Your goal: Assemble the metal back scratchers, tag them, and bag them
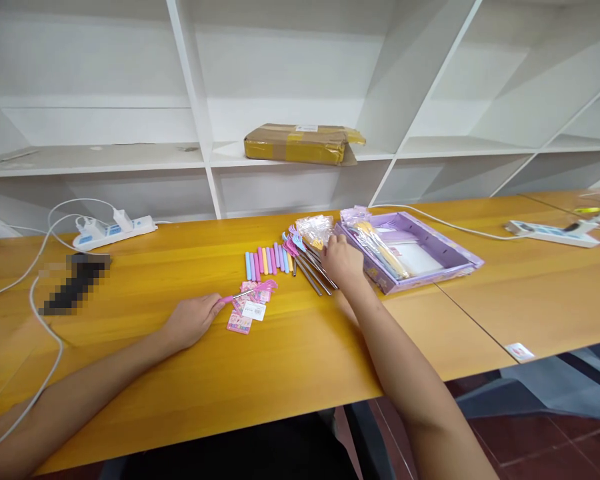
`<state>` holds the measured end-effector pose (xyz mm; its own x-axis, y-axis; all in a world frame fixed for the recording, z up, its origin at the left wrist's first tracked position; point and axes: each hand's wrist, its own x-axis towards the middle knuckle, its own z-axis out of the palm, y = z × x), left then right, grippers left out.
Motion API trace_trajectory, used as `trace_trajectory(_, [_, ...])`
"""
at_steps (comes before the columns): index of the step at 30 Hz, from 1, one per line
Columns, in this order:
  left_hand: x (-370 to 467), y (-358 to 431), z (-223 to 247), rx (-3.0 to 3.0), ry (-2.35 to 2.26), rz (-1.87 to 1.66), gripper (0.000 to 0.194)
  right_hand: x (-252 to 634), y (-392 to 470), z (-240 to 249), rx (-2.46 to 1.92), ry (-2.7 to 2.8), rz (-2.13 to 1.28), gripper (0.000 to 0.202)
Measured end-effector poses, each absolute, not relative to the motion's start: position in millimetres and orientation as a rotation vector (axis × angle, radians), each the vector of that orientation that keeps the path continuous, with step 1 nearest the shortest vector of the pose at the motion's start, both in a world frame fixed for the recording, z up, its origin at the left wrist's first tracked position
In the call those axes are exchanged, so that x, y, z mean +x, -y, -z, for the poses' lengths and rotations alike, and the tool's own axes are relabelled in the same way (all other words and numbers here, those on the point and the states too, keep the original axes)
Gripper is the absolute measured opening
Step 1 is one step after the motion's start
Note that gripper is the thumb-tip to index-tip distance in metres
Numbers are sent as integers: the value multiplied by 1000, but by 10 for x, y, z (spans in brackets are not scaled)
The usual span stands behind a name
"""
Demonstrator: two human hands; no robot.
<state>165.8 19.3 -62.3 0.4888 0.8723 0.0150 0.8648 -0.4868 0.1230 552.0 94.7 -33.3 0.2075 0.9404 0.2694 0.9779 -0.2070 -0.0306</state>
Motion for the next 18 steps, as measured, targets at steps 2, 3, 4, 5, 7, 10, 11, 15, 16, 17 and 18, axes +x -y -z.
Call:
trace_trajectory(2, [1656, -190, 623, 2625, -1515, -128, 56, 5708, -1002, 383, -2391, 1765, 239, 41])
trace_trajectory(3, [1656, -189, 624, 2623, -1509, -136, 56, 5782, -1022, 411, -2436, 1749, 197, 42])
trace_trajectory(4, [1656, -188, 624, 2617, -1510, -145, 56, 5841, -1037, 436, -2469, 1743, 157, 43])
trace_trajectory(5, [1657, -188, 625, 2610, -1512, -156, 56, 5884, -1049, 459, -2486, 1748, 128, 44])
trace_trajectory(7, [1659, -187, 625, 2596, -1520, -180, 56, 5929, -1068, 489, -2494, 1758, 111, 44])
trace_trajectory(10, [1661, -190, 630, 2600, -1511, -207, 57, 5940, -1088, 505, -2483, 1759, 140, 41])
trace_trajectory(11, [1660, -191, 635, 2602, -1510, -214, 57, 5938, -1092, 506, -2479, 1753, 157, 39])
trace_trajectory(15, [1649, -199, 663, 2584, -1493, -286, 54, 5936, -1102, 494, -2443, 1715, 247, 31])
trace_trajectory(16, [1646, -202, 670, 2565, -1485, -317, 53, 5938, -1103, 483, -2431, 1705, 268, 30])
trace_trajectory(17, [1643, -205, 677, 2539, -1478, -348, 52, 5940, -1103, 467, -2416, 1690, 288, 31])
trace_trajectory(18, [1640, -208, 683, 2511, -1471, -380, 52, 5943, -1103, 446, -2394, 1667, 306, 31])
